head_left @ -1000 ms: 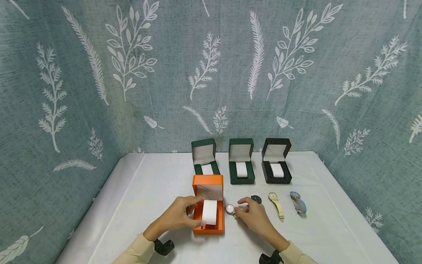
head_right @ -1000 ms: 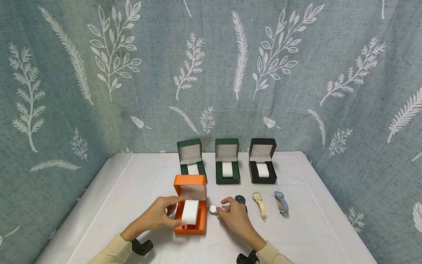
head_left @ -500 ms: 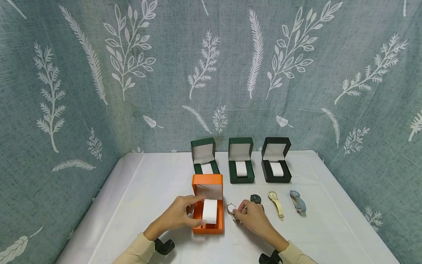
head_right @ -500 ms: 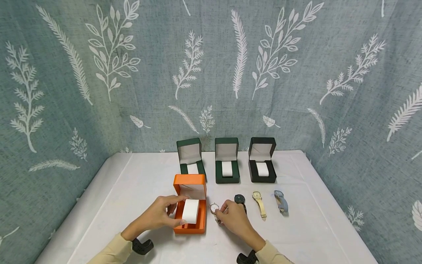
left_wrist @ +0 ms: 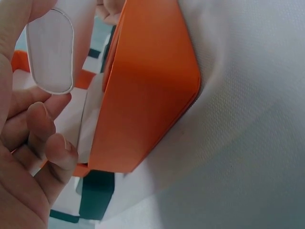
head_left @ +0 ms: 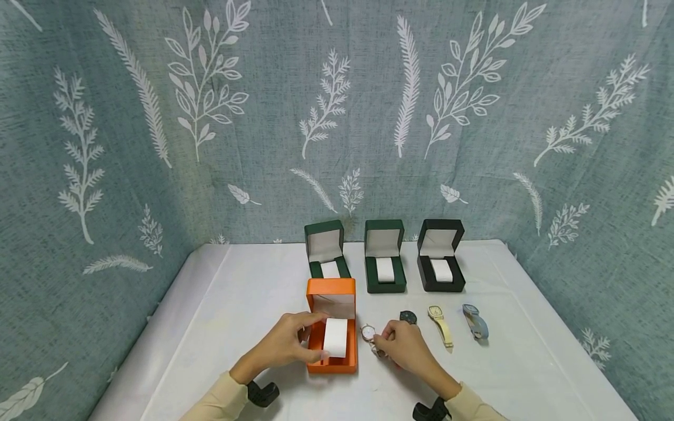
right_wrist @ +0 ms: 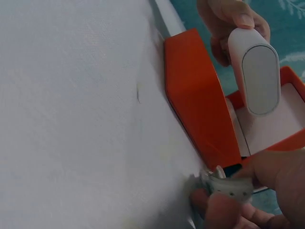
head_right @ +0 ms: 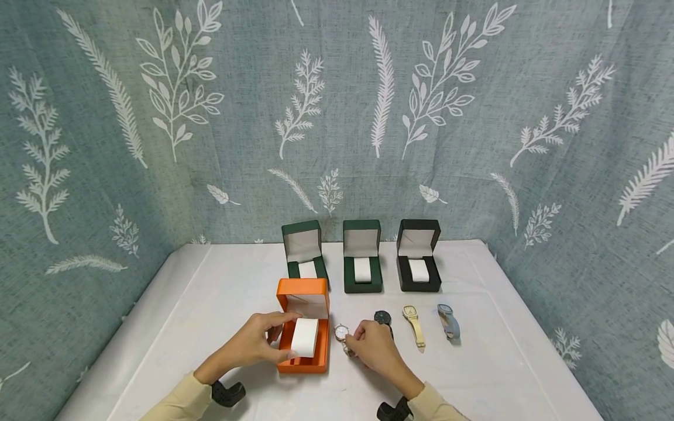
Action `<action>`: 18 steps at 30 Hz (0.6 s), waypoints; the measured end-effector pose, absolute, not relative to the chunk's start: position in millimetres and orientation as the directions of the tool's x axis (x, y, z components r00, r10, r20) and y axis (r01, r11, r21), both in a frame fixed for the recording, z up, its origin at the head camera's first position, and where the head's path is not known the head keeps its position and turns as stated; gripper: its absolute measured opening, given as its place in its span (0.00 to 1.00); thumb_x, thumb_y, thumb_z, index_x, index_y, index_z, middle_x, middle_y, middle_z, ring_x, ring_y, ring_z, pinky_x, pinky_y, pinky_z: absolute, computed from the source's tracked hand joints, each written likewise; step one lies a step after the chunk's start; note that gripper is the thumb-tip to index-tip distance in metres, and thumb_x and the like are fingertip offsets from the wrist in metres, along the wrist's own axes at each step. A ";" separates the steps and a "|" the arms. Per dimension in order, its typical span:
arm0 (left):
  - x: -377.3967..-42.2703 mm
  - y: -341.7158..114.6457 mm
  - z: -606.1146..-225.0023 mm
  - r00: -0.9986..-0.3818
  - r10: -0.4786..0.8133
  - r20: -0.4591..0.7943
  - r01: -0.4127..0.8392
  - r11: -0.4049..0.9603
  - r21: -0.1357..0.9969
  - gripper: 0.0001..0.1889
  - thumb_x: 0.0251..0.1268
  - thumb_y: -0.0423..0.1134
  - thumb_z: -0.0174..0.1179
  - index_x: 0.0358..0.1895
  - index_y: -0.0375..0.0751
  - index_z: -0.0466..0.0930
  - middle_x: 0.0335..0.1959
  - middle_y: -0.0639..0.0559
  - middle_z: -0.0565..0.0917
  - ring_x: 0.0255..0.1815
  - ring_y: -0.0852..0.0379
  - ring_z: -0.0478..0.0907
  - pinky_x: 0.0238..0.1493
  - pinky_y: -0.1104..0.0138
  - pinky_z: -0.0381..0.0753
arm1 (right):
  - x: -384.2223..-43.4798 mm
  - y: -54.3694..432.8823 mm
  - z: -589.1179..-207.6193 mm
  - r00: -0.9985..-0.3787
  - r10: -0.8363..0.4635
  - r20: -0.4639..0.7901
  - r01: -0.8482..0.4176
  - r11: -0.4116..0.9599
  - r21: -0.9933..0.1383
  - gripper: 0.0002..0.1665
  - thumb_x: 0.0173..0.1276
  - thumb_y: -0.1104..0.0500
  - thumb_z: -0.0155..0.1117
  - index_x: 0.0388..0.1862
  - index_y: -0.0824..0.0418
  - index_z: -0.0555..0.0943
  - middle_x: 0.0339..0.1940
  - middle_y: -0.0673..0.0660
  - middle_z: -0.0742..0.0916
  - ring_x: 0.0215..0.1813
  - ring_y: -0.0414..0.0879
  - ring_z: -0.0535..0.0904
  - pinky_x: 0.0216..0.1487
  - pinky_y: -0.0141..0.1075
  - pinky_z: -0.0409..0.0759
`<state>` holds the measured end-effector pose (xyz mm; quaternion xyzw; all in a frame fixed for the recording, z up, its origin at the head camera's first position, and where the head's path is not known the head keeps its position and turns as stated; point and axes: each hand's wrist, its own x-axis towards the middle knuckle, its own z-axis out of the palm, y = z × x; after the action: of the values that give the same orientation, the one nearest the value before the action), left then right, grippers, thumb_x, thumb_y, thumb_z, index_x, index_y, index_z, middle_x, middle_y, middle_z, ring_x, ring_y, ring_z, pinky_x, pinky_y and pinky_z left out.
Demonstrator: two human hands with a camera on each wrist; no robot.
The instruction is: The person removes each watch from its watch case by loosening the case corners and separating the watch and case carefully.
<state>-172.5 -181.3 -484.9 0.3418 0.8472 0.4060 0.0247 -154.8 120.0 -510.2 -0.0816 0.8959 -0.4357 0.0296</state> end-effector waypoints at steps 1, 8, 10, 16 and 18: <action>-172.5 -181.3 -484.8 -0.765 0.599 0.235 0.559 0.437 0.705 0.36 0.54 0.56 0.78 0.64 0.42 0.81 0.25 0.46 0.77 0.25 0.63 0.70 0.26 0.72 0.70 | -154.6 119.7 -510.2 -0.987 -0.158 0.020 -0.113 0.609 -0.785 0.12 0.66 0.57 0.69 0.25 0.56 0.78 0.12 0.46 0.80 0.07 0.35 0.69 0.12 0.30 0.65; -172.8 -182.3 -485.0 -0.759 0.599 0.255 0.571 0.425 0.702 0.35 0.54 0.55 0.78 0.63 0.41 0.82 0.25 0.46 0.77 0.25 0.63 0.69 0.25 0.73 0.69 | -154.6 117.9 -507.9 -0.997 -0.049 0.063 -0.080 0.628 -0.774 0.11 0.66 0.58 0.67 0.25 0.57 0.77 0.15 0.46 0.80 0.07 0.37 0.72 0.14 0.35 0.72; -172.8 -182.5 -485.6 -0.760 0.597 0.255 0.570 0.425 0.703 0.35 0.54 0.55 0.78 0.63 0.42 0.82 0.25 0.45 0.77 0.25 0.63 0.69 0.25 0.73 0.69 | -154.3 117.0 -507.0 -0.997 -0.038 0.065 -0.074 0.627 -0.775 0.11 0.67 0.58 0.66 0.25 0.58 0.76 0.15 0.47 0.80 0.07 0.38 0.72 0.14 0.35 0.72; -172.8 -181.8 -488.5 -0.769 0.596 0.229 0.550 0.435 0.713 0.36 0.54 0.56 0.78 0.64 0.44 0.82 0.26 0.46 0.77 0.26 0.65 0.69 0.25 0.73 0.68 | -154.1 117.0 -507.5 -0.995 -0.089 0.038 -0.086 0.642 -0.762 0.13 0.68 0.58 0.66 0.24 0.57 0.75 0.12 0.47 0.78 0.06 0.36 0.70 0.11 0.30 0.67; -172.3 -181.6 -488.4 -0.773 0.594 0.223 0.544 0.440 0.715 0.36 0.54 0.56 0.78 0.64 0.44 0.82 0.25 0.48 0.76 0.26 0.65 0.68 0.25 0.73 0.68 | -154.1 117.0 -507.6 -0.992 -0.115 0.049 -0.113 0.650 -0.752 0.14 0.68 0.58 0.66 0.24 0.57 0.74 0.11 0.46 0.78 0.06 0.35 0.69 0.10 0.29 0.66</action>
<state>-172.3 -181.6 -488.4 0.3356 0.8479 0.4092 0.0307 -154.1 117.0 -507.6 -0.0626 0.9082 -0.4137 0.0013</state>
